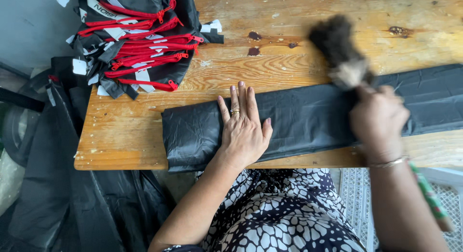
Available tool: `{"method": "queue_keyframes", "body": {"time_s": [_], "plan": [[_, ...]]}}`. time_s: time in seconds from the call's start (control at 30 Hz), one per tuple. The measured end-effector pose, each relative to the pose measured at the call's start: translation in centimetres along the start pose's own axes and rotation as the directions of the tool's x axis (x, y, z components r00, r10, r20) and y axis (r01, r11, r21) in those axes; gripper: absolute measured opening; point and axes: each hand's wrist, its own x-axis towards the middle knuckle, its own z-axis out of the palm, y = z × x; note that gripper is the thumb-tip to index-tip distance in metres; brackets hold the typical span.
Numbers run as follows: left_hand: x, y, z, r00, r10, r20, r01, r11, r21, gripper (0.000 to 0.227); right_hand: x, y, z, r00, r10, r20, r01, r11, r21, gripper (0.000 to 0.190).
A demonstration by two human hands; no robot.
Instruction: The person uses a brush to sweep a black fabric bag laid out on a wooden table. They hold the fabric with one hand while brushing the surface with the other, then fold the fabric over and continue brushing the folded section.
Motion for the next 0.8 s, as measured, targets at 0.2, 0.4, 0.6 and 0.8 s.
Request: {"method": "queue_keyframes", "body": {"time_s": [0.2, 0.4, 0.6, 0.8], "plan": [[-0.1, -0.4, -0.4, 0.991, -0.039, -0.131, 0.002, 0.962, -0.273, 0.097, -3.6, -14.1, -11.2, 0.949, -0.289, -0.126, 0.315, 0.87, 0.38, 0.032], [-0.2, -0.6, -0.3, 0.986, -0.04, -0.159, -0.016, 0.942, -0.336, 0.101, -2.6, -10.9, -8.8, 0.923, -0.294, -0.249, 0.318, 0.946, 0.062, 0.028], [-0.1, -0.2, -0.4, 0.993, -0.065, -0.102, 0.048, 0.985, -0.164, 0.1, 0.7, 0.0, -2.5, 0.999, 0.004, -0.041, -0.003, 0.999, 0.035, 0.037], [-0.1, -0.5, 0.1, 0.989, -0.042, -0.143, 0.006, 0.969, -0.246, 0.103, -1.4, -7.9, -8.0, 0.981, -0.153, -0.117, 0.163, 0.983, 0.086, 0.029]]}}
